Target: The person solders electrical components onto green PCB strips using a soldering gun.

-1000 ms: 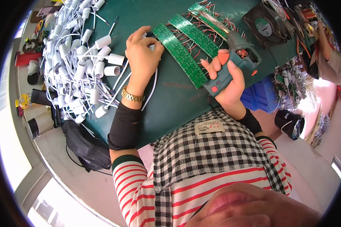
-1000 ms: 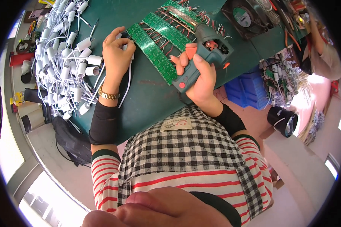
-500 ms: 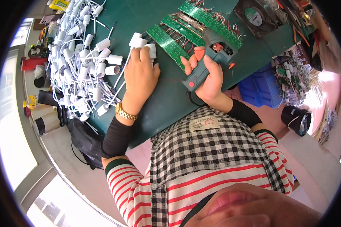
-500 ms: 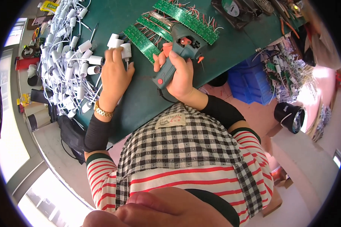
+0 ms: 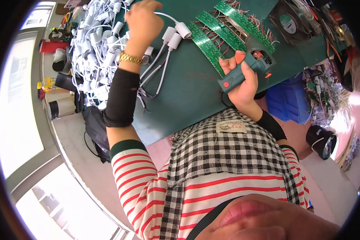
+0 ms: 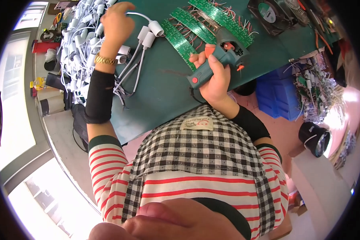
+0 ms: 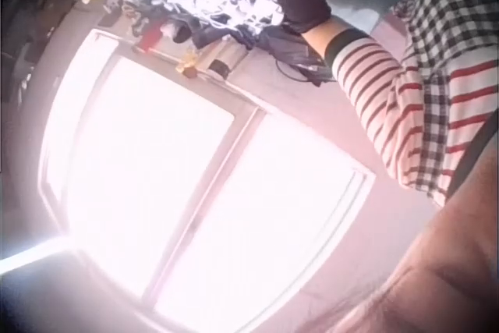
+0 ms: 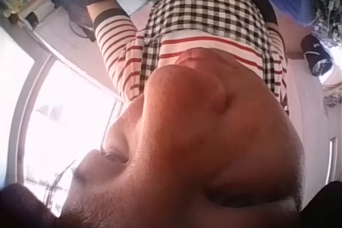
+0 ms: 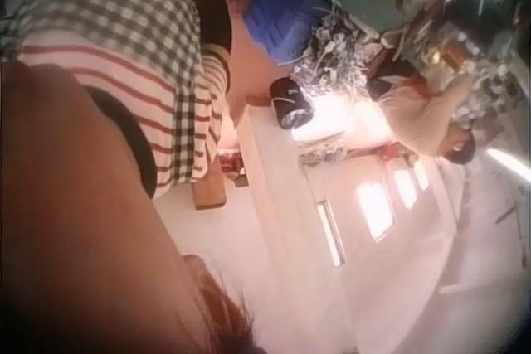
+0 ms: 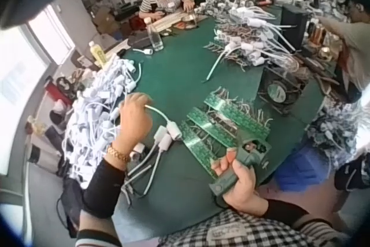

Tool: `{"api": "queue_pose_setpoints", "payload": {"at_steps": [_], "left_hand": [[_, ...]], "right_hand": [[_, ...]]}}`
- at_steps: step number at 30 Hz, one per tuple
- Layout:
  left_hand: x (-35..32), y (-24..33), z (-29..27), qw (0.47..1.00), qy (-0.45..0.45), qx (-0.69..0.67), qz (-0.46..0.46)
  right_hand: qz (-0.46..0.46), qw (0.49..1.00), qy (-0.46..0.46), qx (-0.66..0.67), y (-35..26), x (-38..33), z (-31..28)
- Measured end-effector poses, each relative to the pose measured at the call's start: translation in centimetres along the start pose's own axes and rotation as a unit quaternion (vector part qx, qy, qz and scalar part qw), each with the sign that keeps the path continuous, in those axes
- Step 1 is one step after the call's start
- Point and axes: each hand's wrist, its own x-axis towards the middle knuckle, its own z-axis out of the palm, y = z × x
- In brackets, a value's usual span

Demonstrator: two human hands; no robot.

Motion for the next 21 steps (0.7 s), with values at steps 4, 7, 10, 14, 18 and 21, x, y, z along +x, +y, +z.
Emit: {"api": "queue_pose_setpoints", "payload": {"at_steps": [4, 7, 10, 14, 18, 21], "left_hand": [[-2.1, -5.6, -3.9, 0.967, -0.163, -0.174, -0.084], [-4.1, -5.4, -2.8, 0.963, -0.252, -0.095, -0.014], [-4.1, -4.3, -3.9, 0.960, -0.267, -0.083, -0.035], [-2.7, -5.9, -5.1, 0.989, -0.138, -0.048, -0.003], [-1.0, -4.0, -11.0, 0.995, -0.052, -0.083, -0.029], [-0.6, 2.8, -14.8, 0.913, -0.060, -0.362, -0.179]], "right_hand": [[0.004, 0.999, -0.029, -0.035, -0.4, 0.0, 0.4], [-0.006, 0.999, -0.040, -0.027, -0.5, 0.4, -0.7], [-0.004, 1.000, -0.002, -0.014, -1.0, 0.2, -0.5], [-0.007, 1.000, -0.001, -0.023, -1.0, 0.3, -1.2], [0.016, 0.999, -0.011, -0.049, -1.4, 0.4, -1.6], [0.018, 0.999, -0.007, -0.047, -1.5, 0.3, -1.2]]}}
